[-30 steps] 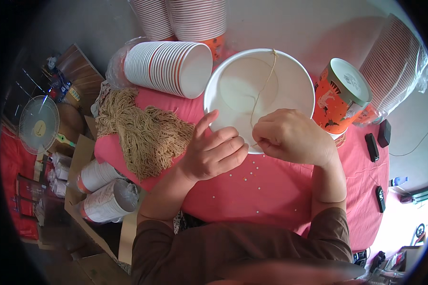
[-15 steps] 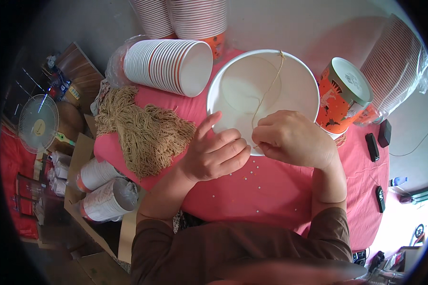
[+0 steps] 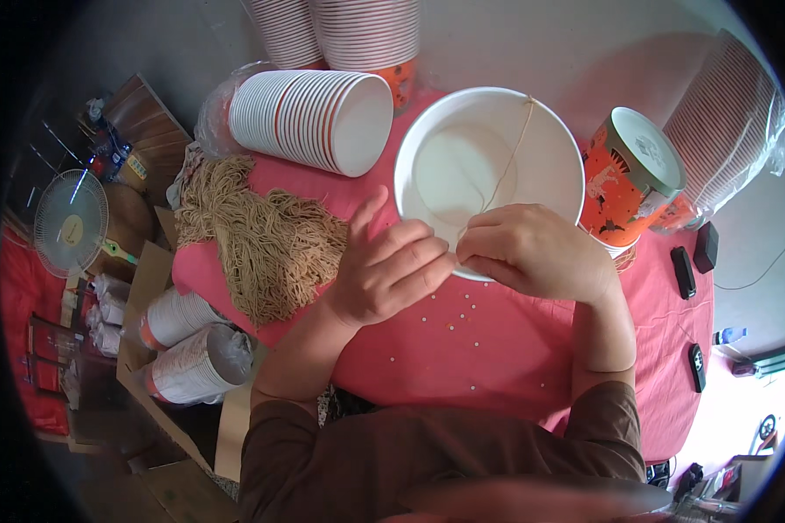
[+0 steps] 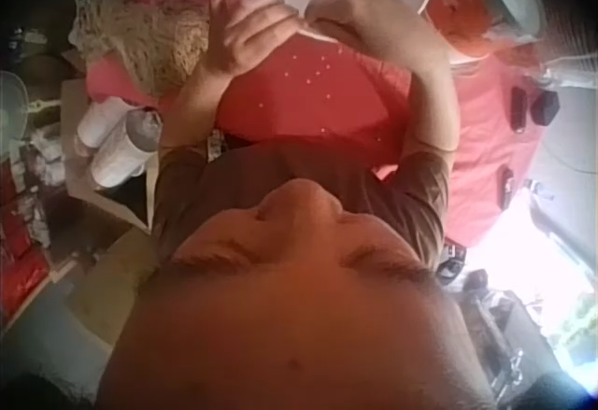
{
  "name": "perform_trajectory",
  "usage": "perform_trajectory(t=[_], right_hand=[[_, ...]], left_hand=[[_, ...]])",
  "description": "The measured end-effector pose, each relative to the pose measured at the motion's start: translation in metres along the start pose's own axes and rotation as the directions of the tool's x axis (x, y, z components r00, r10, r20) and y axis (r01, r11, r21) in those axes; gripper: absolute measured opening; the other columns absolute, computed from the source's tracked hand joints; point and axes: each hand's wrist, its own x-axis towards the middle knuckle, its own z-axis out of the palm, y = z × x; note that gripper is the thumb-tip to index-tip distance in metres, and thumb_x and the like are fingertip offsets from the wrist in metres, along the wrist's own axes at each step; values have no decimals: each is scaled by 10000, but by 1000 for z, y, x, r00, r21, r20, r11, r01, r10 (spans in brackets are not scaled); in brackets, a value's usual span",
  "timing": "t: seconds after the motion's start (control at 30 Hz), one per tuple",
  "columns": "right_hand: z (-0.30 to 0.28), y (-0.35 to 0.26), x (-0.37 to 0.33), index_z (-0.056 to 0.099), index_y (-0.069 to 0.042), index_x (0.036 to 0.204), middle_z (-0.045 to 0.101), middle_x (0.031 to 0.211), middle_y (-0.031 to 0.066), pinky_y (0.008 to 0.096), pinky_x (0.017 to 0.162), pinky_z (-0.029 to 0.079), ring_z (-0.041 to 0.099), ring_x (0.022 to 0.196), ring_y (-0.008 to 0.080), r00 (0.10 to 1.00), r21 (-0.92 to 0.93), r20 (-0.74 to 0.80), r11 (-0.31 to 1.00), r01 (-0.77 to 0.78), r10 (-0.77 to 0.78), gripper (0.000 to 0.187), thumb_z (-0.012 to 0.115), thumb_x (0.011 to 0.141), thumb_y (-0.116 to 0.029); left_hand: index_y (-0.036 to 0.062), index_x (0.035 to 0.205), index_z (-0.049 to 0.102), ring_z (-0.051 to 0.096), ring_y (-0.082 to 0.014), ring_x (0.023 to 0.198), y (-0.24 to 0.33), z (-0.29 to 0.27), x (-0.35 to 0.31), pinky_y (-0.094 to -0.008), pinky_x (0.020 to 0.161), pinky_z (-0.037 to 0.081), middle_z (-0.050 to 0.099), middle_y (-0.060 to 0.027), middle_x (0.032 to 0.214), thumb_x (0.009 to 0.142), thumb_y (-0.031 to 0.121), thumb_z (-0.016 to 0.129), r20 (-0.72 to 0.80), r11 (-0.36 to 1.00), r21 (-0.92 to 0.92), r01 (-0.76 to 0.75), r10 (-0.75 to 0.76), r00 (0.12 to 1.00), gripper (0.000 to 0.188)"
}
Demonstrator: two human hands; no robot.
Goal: Attaching string handles to decorative paper buckets.
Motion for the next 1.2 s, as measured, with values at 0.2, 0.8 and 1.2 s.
perform_trajectory(t=[0.2,0.8,1.2], right_hand=[[-8,4,3,652,-4,971,641,852,126,406,689,499,644,798,317,996,263,76,963,-58,40,170,699,842,-104],[8,6,15,664,43,944,646,805,129,354,641,497,626,717,241,966,263,-20,934,-242,256,152,689,840,-65],[-8,9,9,661,19,1045,655,716,98,332,602,474,617,629,181,945,278,95,903,-328,314,232,688,915,-172]], left_hand=[[157,899,695,594,-164,1024,-9,6,3,-528,1173,252,664,46,996,689,115,804,-8,975,-132,177,-180,984,241],[48,864,636,626,-249,647,-9,10,4,-369,578,488,634,-50,710,739,31,773,79,860,-330,389,-385,919,187],[1,992,605,660,-141,772,-15,-2,-2,-280,699,550,701,-128,971,928,6,646,248,155,-852,500,-722,646,77]])
